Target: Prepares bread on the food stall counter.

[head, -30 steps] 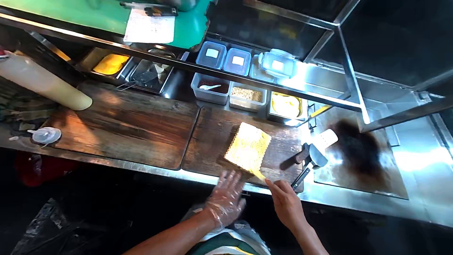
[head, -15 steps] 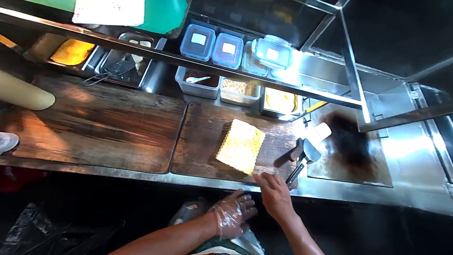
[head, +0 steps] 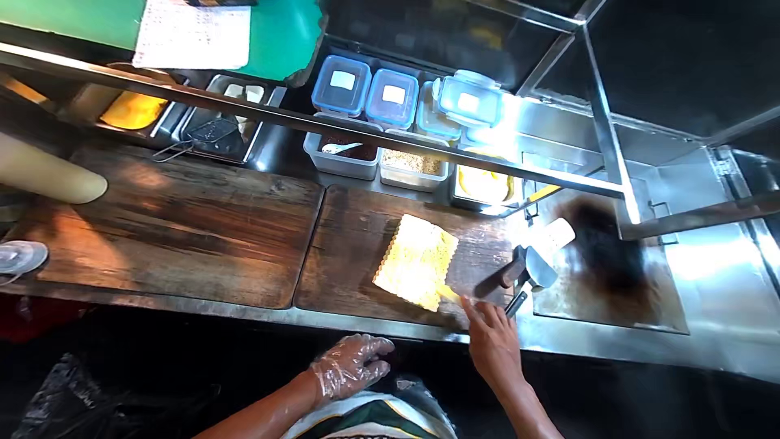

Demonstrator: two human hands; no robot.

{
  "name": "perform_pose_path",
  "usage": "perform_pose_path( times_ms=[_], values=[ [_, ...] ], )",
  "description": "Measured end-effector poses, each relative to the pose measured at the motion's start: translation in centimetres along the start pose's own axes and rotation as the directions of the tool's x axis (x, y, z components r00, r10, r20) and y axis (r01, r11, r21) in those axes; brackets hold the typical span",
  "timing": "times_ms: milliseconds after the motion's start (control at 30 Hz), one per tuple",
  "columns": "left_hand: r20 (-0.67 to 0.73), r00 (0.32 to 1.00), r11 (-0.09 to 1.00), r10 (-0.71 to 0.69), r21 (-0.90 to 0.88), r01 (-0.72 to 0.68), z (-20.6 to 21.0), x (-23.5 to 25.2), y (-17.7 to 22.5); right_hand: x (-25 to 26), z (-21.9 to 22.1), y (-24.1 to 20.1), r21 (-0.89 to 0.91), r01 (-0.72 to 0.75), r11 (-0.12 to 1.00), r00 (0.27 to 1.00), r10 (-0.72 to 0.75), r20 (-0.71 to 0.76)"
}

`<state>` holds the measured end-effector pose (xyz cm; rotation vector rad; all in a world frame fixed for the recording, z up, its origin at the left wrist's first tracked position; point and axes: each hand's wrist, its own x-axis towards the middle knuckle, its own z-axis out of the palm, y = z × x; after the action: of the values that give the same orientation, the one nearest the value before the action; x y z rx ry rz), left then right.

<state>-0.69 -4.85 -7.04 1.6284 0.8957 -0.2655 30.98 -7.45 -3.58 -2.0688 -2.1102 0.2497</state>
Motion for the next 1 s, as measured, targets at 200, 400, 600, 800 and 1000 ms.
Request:
perform_pose_path(
  times_ms=[200,400,600,800,1000],
  values=[
    [-0.055,0.998,0.998,-0.031,-0.049,0.028,1.5,0.1,-1.3,4.4,-0.7,-4.0,0.235,-0.349,0.907,0.927,0.297,0.23],
    [-0.144,0.985,0.989,-0.096,-0.126,0.078,2.2,0.2,-1.2,-1.8,-2.8,-5.9,0.358,-0.259,0.897,0.9,0.089,0.427],
    [-0.175,0.966,0.979,-0.189,-0.116,0.17,3.1,-0.9,-2.4,-0.7,-2.4,-4.1,0.39,-0.399,0.83,0.804,0.112,0.584],
    [-0.301,0.896,0.922,-0.325,-0.312,0.229,4.0,-2.6,-2.5,-1.1,-4.1,1.0,0.593,-0.41,0.693,0.824,0.003,0.566],
    [-0.262,0.889,0.912,-0.377,-0.273,0.306,4.8,-3.9,-1.8,0.7,-1.1,0.6,0.585,-0.466,0.665,0.828,0.095,0.552]
  ],
)
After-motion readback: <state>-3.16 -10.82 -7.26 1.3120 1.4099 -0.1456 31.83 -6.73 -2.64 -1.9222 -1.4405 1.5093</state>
